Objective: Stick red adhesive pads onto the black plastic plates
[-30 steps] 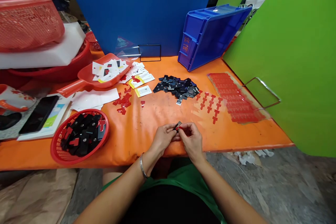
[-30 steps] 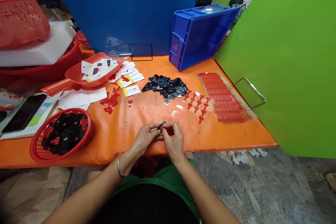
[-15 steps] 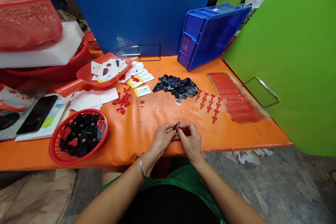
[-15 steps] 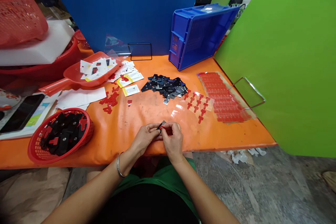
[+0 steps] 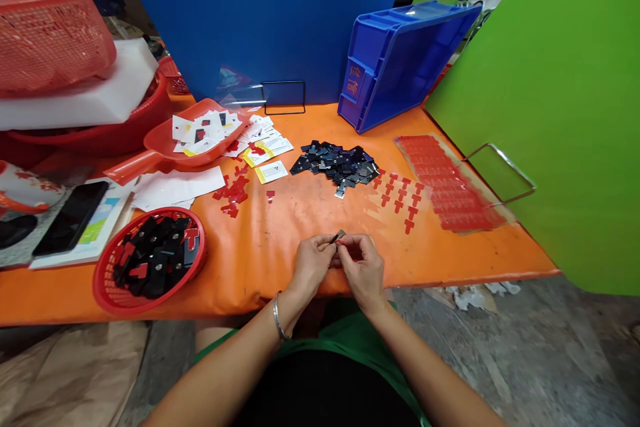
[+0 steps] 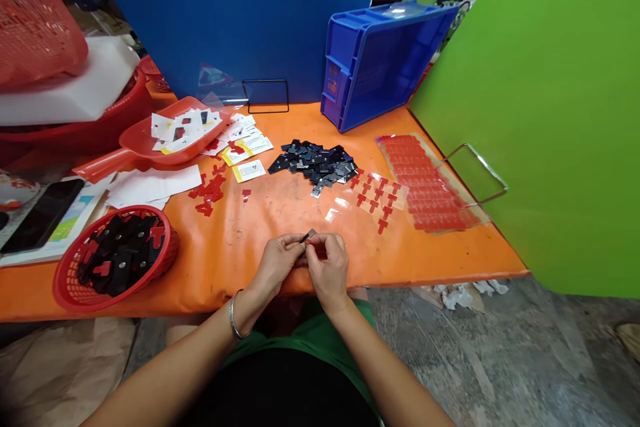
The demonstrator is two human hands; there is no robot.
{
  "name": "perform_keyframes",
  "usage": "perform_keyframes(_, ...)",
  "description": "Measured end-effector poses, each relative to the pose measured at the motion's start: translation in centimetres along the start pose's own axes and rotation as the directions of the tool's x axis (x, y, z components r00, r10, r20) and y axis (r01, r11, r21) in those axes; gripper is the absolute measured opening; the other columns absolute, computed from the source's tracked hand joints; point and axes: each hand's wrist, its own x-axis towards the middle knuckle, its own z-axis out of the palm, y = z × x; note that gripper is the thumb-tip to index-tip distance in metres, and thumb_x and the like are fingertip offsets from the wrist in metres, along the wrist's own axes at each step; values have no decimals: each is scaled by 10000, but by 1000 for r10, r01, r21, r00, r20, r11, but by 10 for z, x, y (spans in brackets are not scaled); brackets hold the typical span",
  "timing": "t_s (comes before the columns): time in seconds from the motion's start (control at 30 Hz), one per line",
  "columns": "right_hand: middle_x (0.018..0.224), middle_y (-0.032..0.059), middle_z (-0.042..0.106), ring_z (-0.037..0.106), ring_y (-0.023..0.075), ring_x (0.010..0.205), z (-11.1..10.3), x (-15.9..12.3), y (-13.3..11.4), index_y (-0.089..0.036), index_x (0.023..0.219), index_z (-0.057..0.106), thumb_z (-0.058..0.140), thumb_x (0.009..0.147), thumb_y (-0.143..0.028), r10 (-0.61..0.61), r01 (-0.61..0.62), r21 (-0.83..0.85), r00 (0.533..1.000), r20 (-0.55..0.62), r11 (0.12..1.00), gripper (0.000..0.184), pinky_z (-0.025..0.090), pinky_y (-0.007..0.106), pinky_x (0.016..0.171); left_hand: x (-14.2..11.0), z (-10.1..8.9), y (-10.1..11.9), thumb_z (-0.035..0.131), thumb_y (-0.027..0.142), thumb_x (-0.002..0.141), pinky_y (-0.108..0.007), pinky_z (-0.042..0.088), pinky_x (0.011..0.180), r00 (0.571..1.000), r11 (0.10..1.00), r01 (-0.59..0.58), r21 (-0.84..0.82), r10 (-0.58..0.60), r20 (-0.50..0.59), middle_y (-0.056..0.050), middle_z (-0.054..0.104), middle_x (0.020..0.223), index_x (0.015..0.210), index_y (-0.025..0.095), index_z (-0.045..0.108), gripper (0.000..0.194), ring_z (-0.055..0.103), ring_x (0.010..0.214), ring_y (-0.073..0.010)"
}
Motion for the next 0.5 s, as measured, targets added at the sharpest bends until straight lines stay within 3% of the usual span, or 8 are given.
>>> perform_keyframes(0.1,830,43,564,579,171,770,-3,0,-6,-198,833,575,541,819,-239,-76,76,-27,997,-10,997,55,519,319,679,-1,0,0,558,46,761,-261,563,613,1000,1000,-3,1,3,5,-68,705,715,816,83,632,100,669,591,-149)
perform_keyframes(0.23,1034,106,529,532,228,1010,-8,4,-11,-194,837,591,548,820,-255,-153,148,-90,986,-58,985,76,511,363,747,-1,0,2,553,54,778,-233,549,589,1000,1000,3,5,-3,25,-71,700,698,845,70,633,106,651,545,-126)
perform_keyframes(0.3,1082,123,499,507,246,1065,-10,8,-10,-186,816,599,564,810,-276,-123,116,-97,990,-73,989,97,515,353,721,-2,0,3,556,64,785,-228,545,586,999,1000,16,12,-17,36,-71,694,670,867,63,631,112,637,517,-113)
perform_keyframes(0.5,967,88,548,576,196,867,-11,17,-7,-178,782,600,579,797,-309,73,-73,35,997,2,997,134,512,308,654,-5,0,7,569,75,780,-214,541,588,997,999,41,14,-42,63,-62,681,636,855,58,637,103,603,483,-84)
